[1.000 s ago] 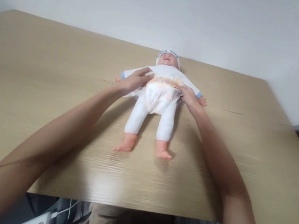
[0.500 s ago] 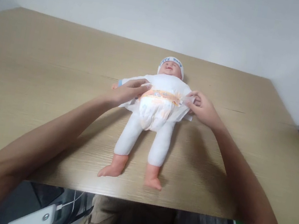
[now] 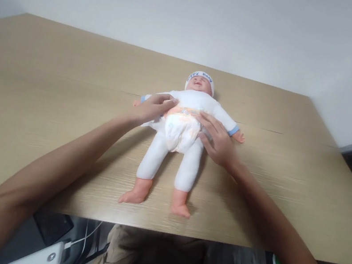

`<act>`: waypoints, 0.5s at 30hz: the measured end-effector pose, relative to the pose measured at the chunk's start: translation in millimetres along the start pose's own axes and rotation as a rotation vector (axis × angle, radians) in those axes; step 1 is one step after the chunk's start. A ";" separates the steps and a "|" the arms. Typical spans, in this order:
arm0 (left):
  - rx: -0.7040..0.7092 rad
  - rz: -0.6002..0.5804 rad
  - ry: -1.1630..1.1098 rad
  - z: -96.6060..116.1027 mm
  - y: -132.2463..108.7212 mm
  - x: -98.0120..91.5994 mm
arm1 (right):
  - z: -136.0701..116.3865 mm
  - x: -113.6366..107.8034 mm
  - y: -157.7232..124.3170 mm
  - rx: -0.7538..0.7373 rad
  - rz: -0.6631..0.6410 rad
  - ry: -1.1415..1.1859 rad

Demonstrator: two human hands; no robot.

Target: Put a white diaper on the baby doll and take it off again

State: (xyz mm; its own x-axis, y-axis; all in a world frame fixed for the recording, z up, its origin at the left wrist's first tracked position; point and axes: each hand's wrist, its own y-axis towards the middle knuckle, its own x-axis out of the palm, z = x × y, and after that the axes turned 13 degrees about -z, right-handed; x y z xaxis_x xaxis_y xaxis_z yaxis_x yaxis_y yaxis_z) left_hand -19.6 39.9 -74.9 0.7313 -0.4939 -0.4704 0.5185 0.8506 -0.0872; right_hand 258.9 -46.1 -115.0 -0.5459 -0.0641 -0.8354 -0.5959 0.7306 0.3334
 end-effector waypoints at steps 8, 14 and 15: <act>0.290 0.303 0.500 6.8 -7.3 -2.7 | 23.3 0.5 -43.5 0.436 0.140 -0.182; 0.537 -0.035 0.641 46.9 6.4 39.9 | 28.2 3.6 -38.2 0.581 0.176 -0.132; 0.535 -0.066 0.677 50.7 10.4 47.0 | 28.7 3.9 -36.6 0.610 0.182 -0.113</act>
State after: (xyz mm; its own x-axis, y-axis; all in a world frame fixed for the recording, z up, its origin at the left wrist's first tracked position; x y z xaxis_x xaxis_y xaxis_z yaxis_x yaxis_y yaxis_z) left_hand 42.6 16.4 -53.3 0.3590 -0.1814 -0.9155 0.8140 0.5408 0.2121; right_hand 295.5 -53.6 -143.1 -0.5213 0.1446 -0.8410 -0.0396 0.9804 0.1931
